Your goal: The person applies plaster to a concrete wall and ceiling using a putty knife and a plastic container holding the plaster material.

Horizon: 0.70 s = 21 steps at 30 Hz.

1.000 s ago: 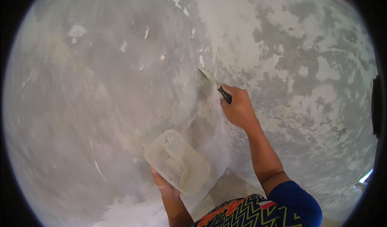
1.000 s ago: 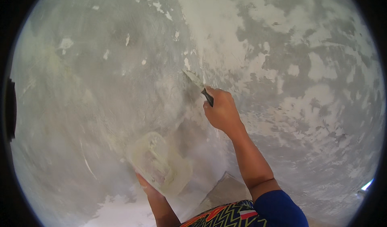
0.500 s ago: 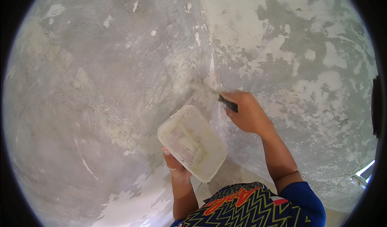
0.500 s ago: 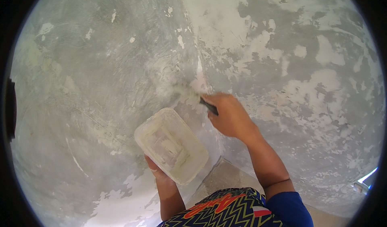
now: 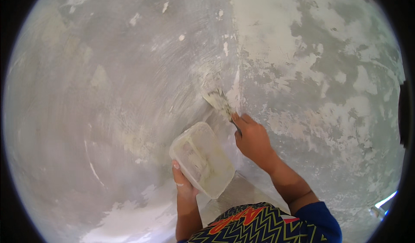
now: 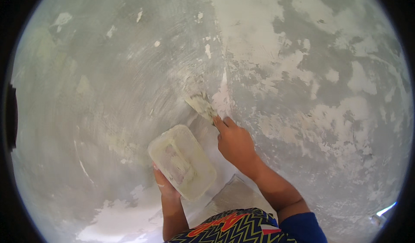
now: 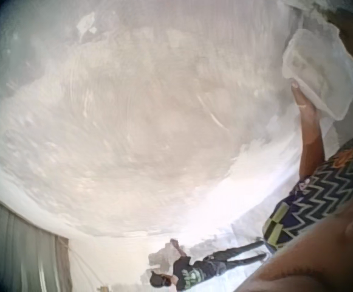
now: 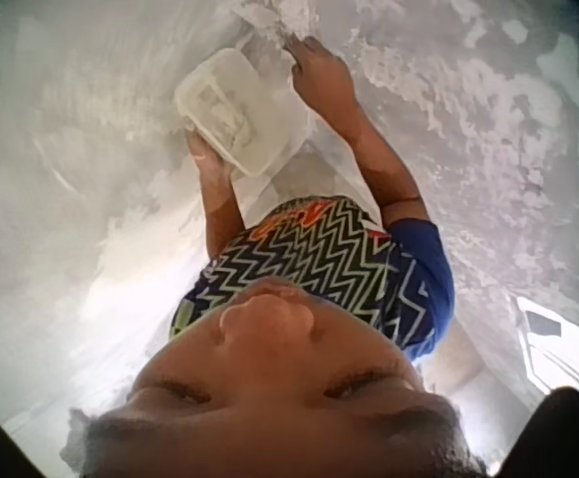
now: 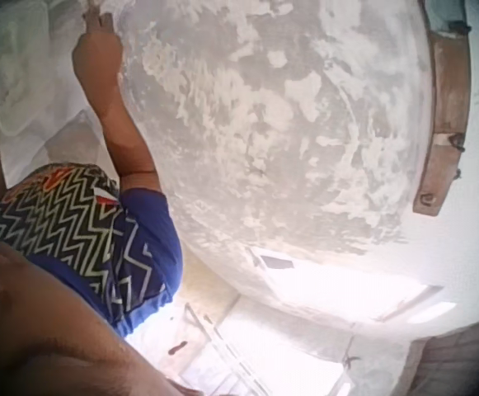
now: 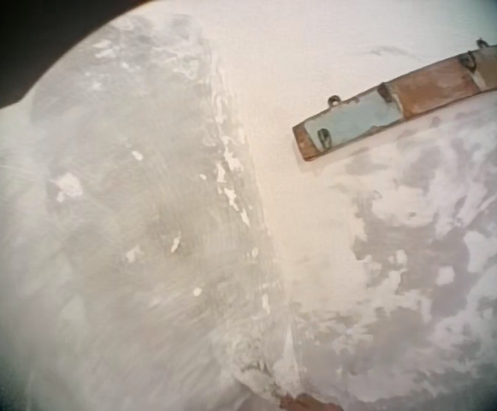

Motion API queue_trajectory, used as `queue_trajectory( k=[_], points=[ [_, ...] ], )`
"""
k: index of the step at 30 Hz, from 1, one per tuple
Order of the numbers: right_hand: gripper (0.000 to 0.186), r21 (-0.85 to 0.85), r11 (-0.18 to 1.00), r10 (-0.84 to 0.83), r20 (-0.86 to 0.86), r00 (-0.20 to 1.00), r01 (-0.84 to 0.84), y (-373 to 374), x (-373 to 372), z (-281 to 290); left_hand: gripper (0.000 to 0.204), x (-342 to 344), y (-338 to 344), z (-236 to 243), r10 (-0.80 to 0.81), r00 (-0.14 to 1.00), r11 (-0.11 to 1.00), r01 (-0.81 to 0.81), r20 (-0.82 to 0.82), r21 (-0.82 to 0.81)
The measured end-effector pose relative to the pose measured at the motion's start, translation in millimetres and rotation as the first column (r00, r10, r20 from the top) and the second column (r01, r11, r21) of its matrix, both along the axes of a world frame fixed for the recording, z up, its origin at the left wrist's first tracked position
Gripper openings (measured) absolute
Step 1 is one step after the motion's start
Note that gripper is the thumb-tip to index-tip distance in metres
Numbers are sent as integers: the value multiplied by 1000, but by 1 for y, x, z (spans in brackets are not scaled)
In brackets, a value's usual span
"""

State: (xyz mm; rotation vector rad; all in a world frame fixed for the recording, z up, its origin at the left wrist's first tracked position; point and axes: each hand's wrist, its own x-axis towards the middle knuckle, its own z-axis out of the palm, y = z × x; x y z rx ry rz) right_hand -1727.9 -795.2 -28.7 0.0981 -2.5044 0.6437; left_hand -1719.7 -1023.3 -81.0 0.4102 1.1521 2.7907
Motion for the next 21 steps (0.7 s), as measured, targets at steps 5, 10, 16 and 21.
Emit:
queue_trajectory(
  k=[5,10,16,21],
  points=[
    [48,-108,990,103,101,990,-92,25,13,-31,73,-6,3,6,-143,990,988,143,-3,56],
    [50,-235,970,40,-104,994,-63,55,5,5,74,-4,8,10,-143,990,989,143,-10,29],
    [51,-240,971,-63,-265,962,-3,53,-50,6,73,4,4,9,-72,997,997,72,-35,-3],
    [53,-256,966,-55,-71,996,35,14,-34,-58,69,8,-7,3,-25,1000,999,24,6,44]
  ],
)
